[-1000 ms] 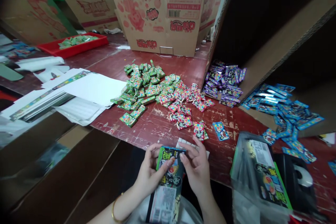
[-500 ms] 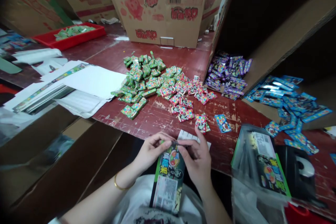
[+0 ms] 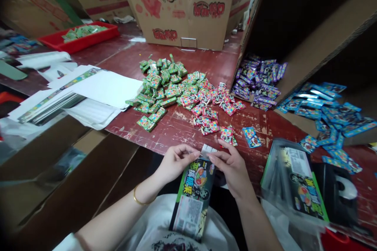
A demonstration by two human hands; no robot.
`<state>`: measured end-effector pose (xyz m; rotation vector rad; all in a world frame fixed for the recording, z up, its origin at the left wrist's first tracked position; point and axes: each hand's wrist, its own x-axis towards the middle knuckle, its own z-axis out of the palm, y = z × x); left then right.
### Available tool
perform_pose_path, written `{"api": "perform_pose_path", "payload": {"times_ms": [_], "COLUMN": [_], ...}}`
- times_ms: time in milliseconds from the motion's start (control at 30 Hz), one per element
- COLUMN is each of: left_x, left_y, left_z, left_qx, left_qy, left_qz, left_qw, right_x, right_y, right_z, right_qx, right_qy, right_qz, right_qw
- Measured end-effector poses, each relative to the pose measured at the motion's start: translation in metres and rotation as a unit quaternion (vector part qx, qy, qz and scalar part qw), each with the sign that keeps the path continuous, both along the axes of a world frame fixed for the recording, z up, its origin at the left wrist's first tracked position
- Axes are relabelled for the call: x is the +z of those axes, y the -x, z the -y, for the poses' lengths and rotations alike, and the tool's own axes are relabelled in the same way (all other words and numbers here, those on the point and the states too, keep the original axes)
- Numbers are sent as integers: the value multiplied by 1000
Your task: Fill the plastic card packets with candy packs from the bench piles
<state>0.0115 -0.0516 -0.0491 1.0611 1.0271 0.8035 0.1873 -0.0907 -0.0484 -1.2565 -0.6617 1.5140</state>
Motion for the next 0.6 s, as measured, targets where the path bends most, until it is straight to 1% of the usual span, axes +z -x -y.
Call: {"api": "perform_pose_path", "payload": {"times_ms": [67, 167, 200, 267, 300, 333, 400, 467, 500, 600], "left_x": [-2, -4, -4, -4, -5, -6, -9, -12, -13, -14], "left_y": [1, 2, 2, 1, 1, 0, -1, -4, -5, -11], "left_z": [-6, -8, -7, 0, 5, 9, 15, 18, 18, 19], "left_qx": [-26, -45, -45, -44, -45, -45, -39, -20, -14, -7], "left_qy": [-8, 0, -11, -60, -85, -105, -127, -125, -119, -99], "left_qz": [-19, -1, -1, -10, -16, -21, -26, -28, -25, -14], "left_qw": [999, 999, 999, 997, 995, 993, 991, 992, 992, 995], "right_x": [-3, -6, -7, -10, -12, -14, -17, -18, -17, -8], "right_y": [1, 1, -1, -3, -4, -4, -2, 0, 0, -7], "right_z": [1, 2, 2, 3, 4, 6, 11, 12, 11, 0], "right_qx": [-13, -20, -14, 5, 11, 13, 6, 9, 16, 30], "right_qy": [-18, -29, -23, -13, -18, -33, -80, -122, -129, -115], "right_qz": [23, 36, 27, 7, 12, 33, 106, 167, 180, 166], "right_qw": [999, 999, 999, 1000, 1000, 999, 991, 978, 975, 979]}}
